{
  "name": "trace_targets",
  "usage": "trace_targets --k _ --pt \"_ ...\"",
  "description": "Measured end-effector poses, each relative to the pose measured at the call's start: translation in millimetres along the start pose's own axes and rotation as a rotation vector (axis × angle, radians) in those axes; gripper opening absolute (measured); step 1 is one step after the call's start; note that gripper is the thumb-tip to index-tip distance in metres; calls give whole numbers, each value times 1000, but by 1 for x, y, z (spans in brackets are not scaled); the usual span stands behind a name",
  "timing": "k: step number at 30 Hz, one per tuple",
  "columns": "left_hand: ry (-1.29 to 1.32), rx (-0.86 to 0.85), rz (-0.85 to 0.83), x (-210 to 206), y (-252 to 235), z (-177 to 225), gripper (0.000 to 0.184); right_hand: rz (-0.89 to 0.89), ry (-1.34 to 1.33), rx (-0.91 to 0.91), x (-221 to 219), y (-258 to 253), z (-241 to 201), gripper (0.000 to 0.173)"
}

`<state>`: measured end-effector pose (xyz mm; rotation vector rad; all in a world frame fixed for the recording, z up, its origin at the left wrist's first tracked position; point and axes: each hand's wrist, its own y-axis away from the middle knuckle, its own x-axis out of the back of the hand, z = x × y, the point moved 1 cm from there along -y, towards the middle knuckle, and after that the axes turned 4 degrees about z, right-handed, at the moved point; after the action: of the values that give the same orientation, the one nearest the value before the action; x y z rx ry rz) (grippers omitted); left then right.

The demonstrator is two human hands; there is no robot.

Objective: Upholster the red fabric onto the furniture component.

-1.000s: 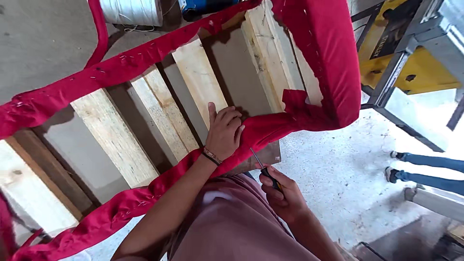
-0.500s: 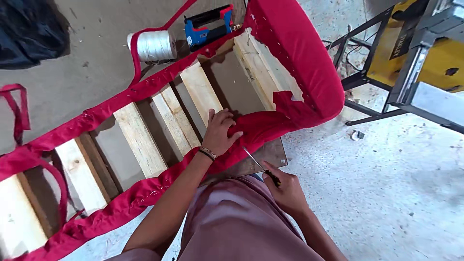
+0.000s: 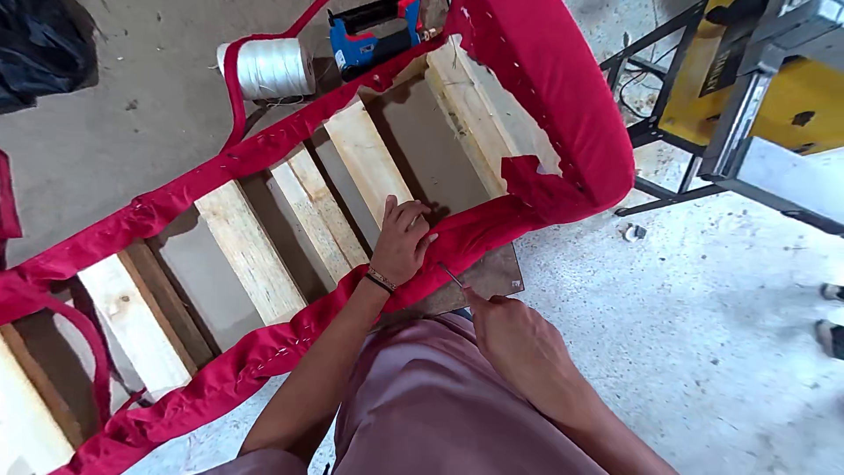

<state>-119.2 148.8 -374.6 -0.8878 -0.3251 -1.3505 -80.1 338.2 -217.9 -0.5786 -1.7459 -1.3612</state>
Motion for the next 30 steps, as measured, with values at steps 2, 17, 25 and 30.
trace_targets --k 2,17,25,30 --pt "-7 2 27 -3 1 -1 26 -152 71 -60 23 -8 -22 36" --pt "-36 52 92 -11 5 3 33 325 -355 80 -115 -5 28 46" --pt "-35 107 67 -6 0 5 33 188 -664 -36 -132 -33 14 42" --pt "-34 94 58 -4 0 5 31 426 -1377 -67 -133 -41 9 29"
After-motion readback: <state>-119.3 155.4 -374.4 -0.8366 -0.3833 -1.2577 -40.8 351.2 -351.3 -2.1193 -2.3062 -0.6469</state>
